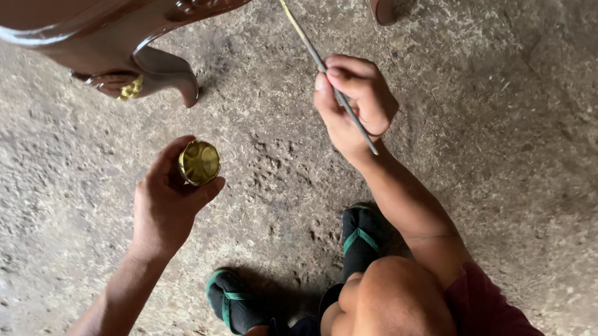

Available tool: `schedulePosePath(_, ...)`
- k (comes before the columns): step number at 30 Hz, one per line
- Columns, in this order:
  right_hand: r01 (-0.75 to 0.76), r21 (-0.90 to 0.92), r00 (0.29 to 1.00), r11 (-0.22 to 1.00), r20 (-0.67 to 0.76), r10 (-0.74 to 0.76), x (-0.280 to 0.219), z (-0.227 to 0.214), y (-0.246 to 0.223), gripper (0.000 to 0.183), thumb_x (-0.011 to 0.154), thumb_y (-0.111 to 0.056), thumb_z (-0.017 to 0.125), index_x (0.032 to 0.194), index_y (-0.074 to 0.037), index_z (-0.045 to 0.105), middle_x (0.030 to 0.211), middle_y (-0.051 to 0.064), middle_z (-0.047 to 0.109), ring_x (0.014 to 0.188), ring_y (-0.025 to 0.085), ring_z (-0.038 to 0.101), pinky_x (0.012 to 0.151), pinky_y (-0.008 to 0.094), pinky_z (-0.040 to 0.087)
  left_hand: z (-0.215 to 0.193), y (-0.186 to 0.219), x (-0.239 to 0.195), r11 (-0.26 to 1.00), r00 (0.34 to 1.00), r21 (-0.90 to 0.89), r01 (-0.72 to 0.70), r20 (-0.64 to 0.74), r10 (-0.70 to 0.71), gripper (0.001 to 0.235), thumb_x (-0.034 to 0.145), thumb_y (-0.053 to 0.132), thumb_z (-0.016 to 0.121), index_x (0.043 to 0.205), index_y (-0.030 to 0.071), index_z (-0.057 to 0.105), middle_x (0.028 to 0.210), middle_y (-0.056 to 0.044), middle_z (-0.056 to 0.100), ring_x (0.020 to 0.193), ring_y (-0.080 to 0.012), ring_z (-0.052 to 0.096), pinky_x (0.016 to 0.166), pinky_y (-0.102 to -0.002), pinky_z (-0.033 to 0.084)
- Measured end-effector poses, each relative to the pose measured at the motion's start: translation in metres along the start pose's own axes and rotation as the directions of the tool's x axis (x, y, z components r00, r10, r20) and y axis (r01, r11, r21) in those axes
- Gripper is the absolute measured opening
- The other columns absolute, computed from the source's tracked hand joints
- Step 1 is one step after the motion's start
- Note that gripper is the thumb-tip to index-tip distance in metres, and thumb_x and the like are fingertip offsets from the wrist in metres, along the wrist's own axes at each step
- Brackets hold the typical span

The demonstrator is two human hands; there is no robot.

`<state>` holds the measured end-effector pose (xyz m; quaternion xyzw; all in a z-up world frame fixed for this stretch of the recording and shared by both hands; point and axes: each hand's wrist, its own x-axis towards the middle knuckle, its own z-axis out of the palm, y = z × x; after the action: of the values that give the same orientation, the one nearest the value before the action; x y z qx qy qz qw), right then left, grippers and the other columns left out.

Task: The person paints the carved details on the legs of a brown wooden table with gold paint using a small brush. They repeatedly dip the brush into a small container of gold paint held in the left hand and apply it to the ornate carvings.

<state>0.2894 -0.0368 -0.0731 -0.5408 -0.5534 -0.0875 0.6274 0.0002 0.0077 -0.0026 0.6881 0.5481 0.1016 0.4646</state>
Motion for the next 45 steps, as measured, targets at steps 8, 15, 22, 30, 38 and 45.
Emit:
schedulePosePath(8, 0.047, -0.019, 0.998, 0.999, 0.043, -0.046, 0.005, 0.005, 0.0, 0.029, 0.093, 0.011, 0.081, 0.112, 0.001, 0.062, 0.114, 0.017, 0.07, 0.101, 0.029, 0.075, 0.081, 0.034, 0.066, 0.002, -0.008, 0.0, 0.991, 1.0, -0.13, 0.013, 0.01, -0.012, 0.069, 0.084, 0.007, 0.082, 0.145, 0.001, 0.052, 0.127, -0.009, 0.071, 0.111, -0.0135, 0.071, 0.094, -0.027, 0.061)
schedulePosePath(15, 0.111, -0.008, 0.994, 0.994, -0.014, -0.111, 0.006, 0.017, 0.007, 0.027, 0.091, 0.012, 0.079, 0.109, 0.001, 0.062, 0.111, 0.017, 0.069, 0.099, 0.031, 0.076, 0.076, 0.033, 0.068, 0.003, -0.009, 0.002, 0.98, 0.999, -0.196, 0.033, 0.038, -0.025, 0.068, 0.085, 0.005, 0.08, 0.146, 0.0, 0.05, 0.128, -0.01, 0.07, 0.113, -0.0146, 0.07, 0.097, -0.028, 0.061)
schedulePosePath(22, 0.123, -0.001, 0.992, 0.992, 0.019, -0.123, 0.008, 0.02, 0.012, 0.026, 0.092, 0.013, 0.079, 0.109, 0.002, 0.063, 0.112, 0.017, 0.068, 0.097, 0.029, 0.076, 0.076, 0.032, 0.069, 0.002, -0.012, 0.002, 0.986, 0.999, -0.167, -0.006, 0.034, 0.012, 0.069, 0.085, 0.007, 0.081, 0.146, -0.001, 0.049, 0.13, -0.011, 0.069, 0.116, -0.0159, 0.07, 0.098, -0.029, 0.061)
schedulePosePath(30, 0.121, -0.006, 0.993, 0.993, 0.005, -0.121, 0.004, 0.021, 0.012, 0.023, 0.092, 0.011, 0.078, 0.104, 0.002, 0.062, 0.111, 0.017, 0.068, 0.096, 0.029, 0.076, 0.075, 0.032, 0.069, 0.0, -0.014, 0.001, 0.997, 0.999, -0.07, 0.03, 0.027, -0.028, 0.07, 0.085, 0.008, 0.081, 0.147, 0.0, 0.049, 0.129, -0.012, 0.07, 0.115, -0.0175, 0.071, 0.098, -0.03, 0.061)
schedulePosePath(38, 0.13, -0.024, 0.991, 0.991, -0.013, -0.13, 0.008, 0.023, 0.012, 0.022, 0.091, 0.011, 0.079, 0.103, 0.003, 0.062, 0.109, 0.017, 0.069, 0.093, 0.027, 0.076, 0.07, 0.031, 0.067, 0.001, -0.018, 0.0, 0.991, 0.999, -0.131, 0.031, 0.031, -0.027, 0.071, 0.085, 0.007, 0.08, 0.148, 0.0, 0.048, 0.13, -0.012, 0.07, 0.116, -0.0175, 0.071, 0.099, -0.029, 0.061)
schedulePosePath(45, 0.112, 0.001, 0.994, 0.994, -0.006, -0.111, 0.008, 0.023, 0.009, 0.021, 0.093, 0.01, 0.078, 0.103, 0.003, 0.061, 0.108, 0.018, 0.069, 0.091, 0.026, 0.076, 0.07, 0.03, 0.067, 0.0, -0.017, -0.001, 0.988, 0.999, -0.147, 0.039, 0.029, -0.035, 0.071, 0.085, 0.006, 0.08, 0.148, -0.001, 0.047, 0.131, -0.012, 0.069, 0.117, -0.0173, 0.07, 0.1, -0.029, 0.061)
